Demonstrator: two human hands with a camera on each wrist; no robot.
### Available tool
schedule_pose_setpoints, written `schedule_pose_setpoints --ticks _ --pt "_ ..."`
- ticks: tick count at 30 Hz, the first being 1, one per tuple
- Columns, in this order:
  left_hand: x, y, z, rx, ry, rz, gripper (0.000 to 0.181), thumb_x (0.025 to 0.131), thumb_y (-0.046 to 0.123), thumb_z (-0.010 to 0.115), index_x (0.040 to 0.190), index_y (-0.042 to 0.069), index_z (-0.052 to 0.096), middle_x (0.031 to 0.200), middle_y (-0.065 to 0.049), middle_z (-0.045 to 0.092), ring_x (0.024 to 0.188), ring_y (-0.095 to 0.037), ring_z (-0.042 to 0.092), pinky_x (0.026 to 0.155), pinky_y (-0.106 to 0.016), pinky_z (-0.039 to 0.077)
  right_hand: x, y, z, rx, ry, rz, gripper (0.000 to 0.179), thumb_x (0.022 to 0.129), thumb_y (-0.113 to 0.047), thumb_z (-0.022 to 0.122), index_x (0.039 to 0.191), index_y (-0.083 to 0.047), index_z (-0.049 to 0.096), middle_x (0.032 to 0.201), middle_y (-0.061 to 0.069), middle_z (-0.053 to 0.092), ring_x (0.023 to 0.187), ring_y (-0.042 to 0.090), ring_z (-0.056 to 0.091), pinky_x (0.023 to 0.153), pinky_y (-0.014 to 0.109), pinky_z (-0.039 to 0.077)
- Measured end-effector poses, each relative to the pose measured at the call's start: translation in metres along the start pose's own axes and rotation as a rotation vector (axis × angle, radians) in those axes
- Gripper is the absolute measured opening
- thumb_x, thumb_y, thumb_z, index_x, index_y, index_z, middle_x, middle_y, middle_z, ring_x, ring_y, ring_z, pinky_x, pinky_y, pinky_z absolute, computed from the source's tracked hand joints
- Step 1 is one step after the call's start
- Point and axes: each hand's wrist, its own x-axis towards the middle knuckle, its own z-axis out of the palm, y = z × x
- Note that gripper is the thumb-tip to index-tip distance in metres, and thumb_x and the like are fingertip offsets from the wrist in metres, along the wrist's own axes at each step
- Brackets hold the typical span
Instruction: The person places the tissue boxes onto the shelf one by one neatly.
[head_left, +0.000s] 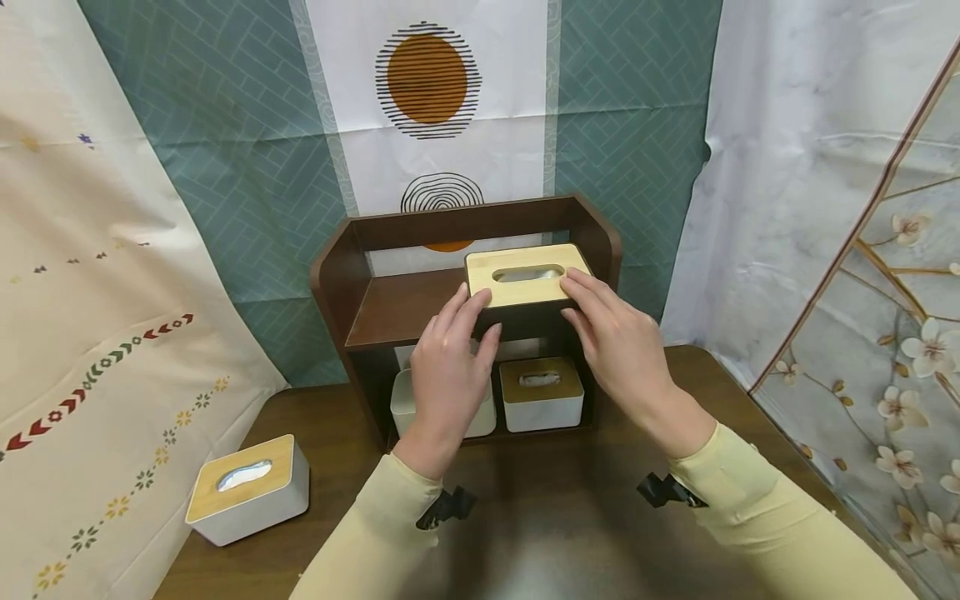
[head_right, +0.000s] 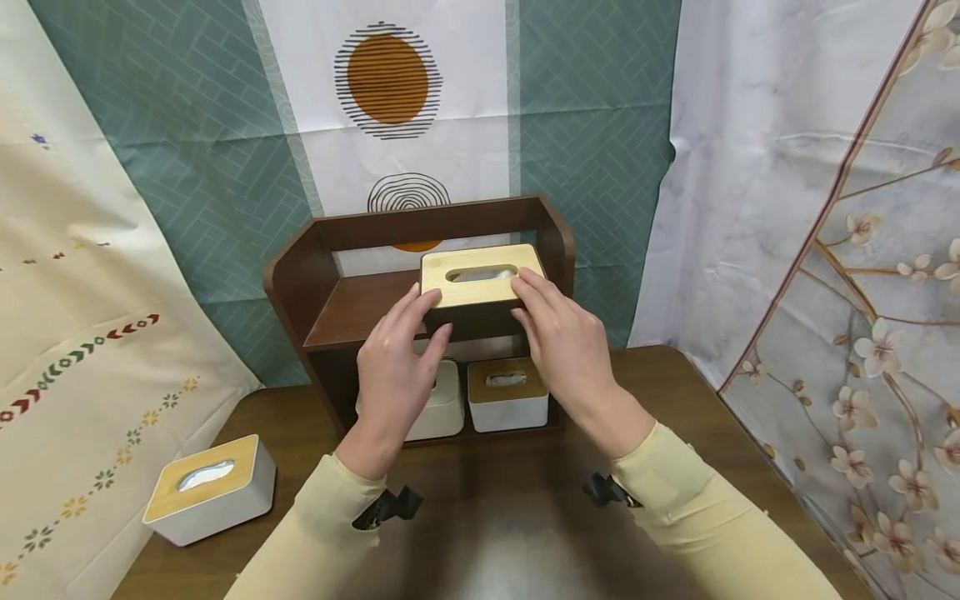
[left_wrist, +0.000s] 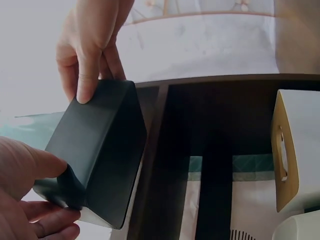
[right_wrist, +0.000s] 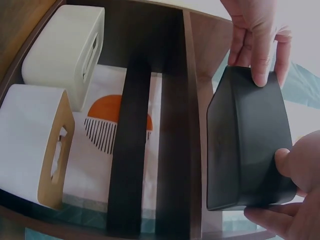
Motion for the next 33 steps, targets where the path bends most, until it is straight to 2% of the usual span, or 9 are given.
schedule_pose_setpoints --ticks 5,9,18,26,33 --pt "0.006 -0.006 0.009 -0.007 -0.025 -0.017 0.044 0.1 0.013 0.085 0.142 0.008 0.074 0.149 -0.02 0.068 0.119 -0.04 0.074 0.093 -0.056 0.062 0.006 0.009 0.007 -0.002 -0.016 0.022 0.04 0.102 -0.004 0.079 0.141 -0.001 0.071 0.148 0.015 0.069 0.118 0.037 0.075 0.08 0.057 0.063" --pt "0.01 -0.01 0.014 -0.011 -0.045 -0.025 0.044 0.1 0.014 0.084 0.143 0.009 0.074 0.15 -0.019 0.067 0.119 -0.04 0.074 0.094 -0.056 0.062 0.008 0.013 0.012 0.004 -0.022 0.047 0.04 0.102 -0.004 0.079 0.142 -0.001 0.071 0.149 0.015 0.069 0.116 0.038 0.076 0.08 0.057 0.064" --pt "0.018 -0.02 0.023 -0.029 -0.072 -0.053 0.045 0.101 0.014 0.085 0.144 0.009 0.073 0.151 -0.018 0.067 0.115 -0.039 0.075 0.093 -0.057 0.061 0.014 0.016 0.021 -0.014 -0.047 0.088 0.039 0.105 -0.006 0.077 0.143 -0.002 0.07 0.151 0.015 0.067 0.123 0.037 0.074 0.086 0.057 0.063" --pt "0.019 -0.027 0.03 -0.021 -0.09 -0.054 0.046 0.101 0.016 0.084 0.145 0.01 0.072 0.152 -0.019 0.065 0.118 -0.04 0.074 0.095 -0.058 0.061 0.015 0.02 0.026 -0.019 -0.058 0.099 0.037 0.105 -0.005 0.075 0.142 -0.001 0.07 0.15 0.017 0.067 0.12 0.038 0.074 0.086 0.057 0.063" --pt "0.019 -0.032 0.037 -0.005 -0.108 -0.058 0.045 0.102 0.018 0.084 0.145 0.01 0.072 0.152 -0.018 0.066 0.111 -0.04 0.075 0.092 -0.057 0.061 0.015 0.023 0.032 -0.008 -0.078 0.123 0.036 0.106 -0.005 0.074 0.142 0.0 0.071 0.15 0.017 0.067 0.113 0.04 0.076 0.086 0.058 0.063"
